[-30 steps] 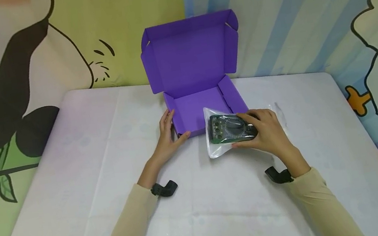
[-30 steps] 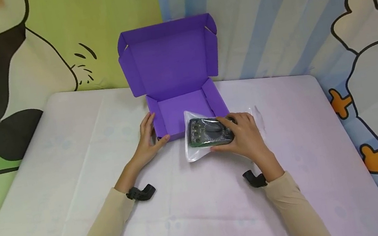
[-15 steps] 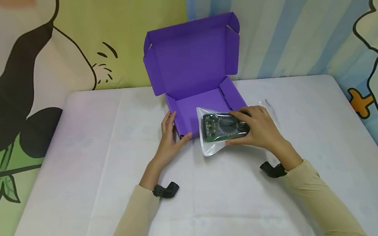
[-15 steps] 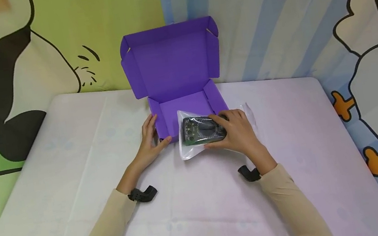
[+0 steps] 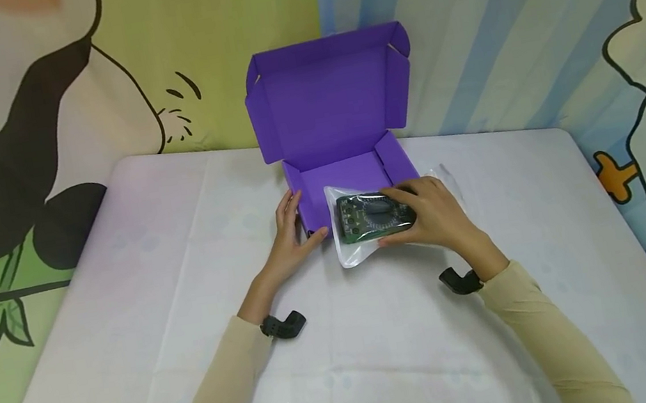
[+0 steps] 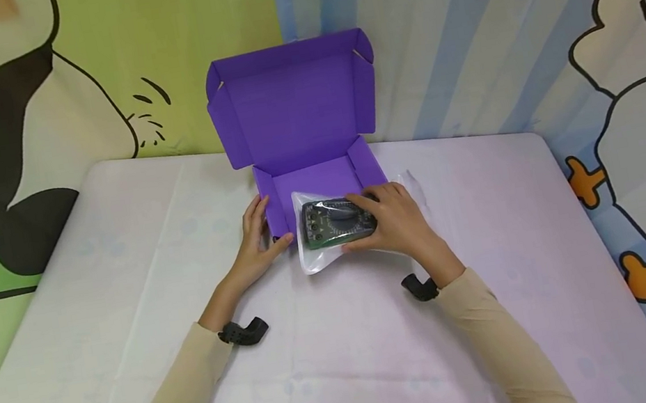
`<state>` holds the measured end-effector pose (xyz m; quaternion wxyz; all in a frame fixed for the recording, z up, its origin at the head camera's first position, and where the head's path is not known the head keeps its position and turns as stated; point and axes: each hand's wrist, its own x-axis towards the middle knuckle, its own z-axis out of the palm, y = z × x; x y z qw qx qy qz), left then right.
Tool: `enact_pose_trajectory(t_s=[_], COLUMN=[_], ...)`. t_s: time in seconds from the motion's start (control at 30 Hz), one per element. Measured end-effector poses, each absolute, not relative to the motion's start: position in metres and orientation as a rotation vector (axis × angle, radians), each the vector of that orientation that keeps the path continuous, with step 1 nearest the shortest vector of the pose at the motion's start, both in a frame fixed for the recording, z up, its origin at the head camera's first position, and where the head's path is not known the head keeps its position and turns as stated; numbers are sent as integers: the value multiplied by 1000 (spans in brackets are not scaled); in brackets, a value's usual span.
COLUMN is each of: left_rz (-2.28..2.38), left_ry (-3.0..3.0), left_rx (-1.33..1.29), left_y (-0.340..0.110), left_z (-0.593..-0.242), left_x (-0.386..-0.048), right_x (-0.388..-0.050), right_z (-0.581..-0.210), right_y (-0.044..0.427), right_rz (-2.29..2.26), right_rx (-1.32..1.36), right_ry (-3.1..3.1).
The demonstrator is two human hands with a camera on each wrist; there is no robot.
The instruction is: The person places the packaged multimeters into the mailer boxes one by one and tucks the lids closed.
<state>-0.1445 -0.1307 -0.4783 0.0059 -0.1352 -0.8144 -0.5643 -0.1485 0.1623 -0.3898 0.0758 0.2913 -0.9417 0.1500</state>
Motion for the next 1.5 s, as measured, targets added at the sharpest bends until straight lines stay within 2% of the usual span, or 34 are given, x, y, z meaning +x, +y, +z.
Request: enact_pose_trajectory(t_s=[0.37,0.77,1.23,1.5], left_rz=[-1774,-1771,-1796,-1828], left_ry=[-2480,-2481,-2453,-2399], left_rx=[-480,-495,-555,-627], left_y=[-134,-136,-137,-133], left_z=[-482,-480,-483,-453], left_x=[-145,-145,-146,-133], right_x=[-163,-183,-207,-214], right_z=[-377,-375,-379,-382], right_y=[147,140,132,128], right_rz=[336,416,503,573], right_rx=[949,1065,1070,1060], right_ry=[-2930,-2959,-3068,-3105])
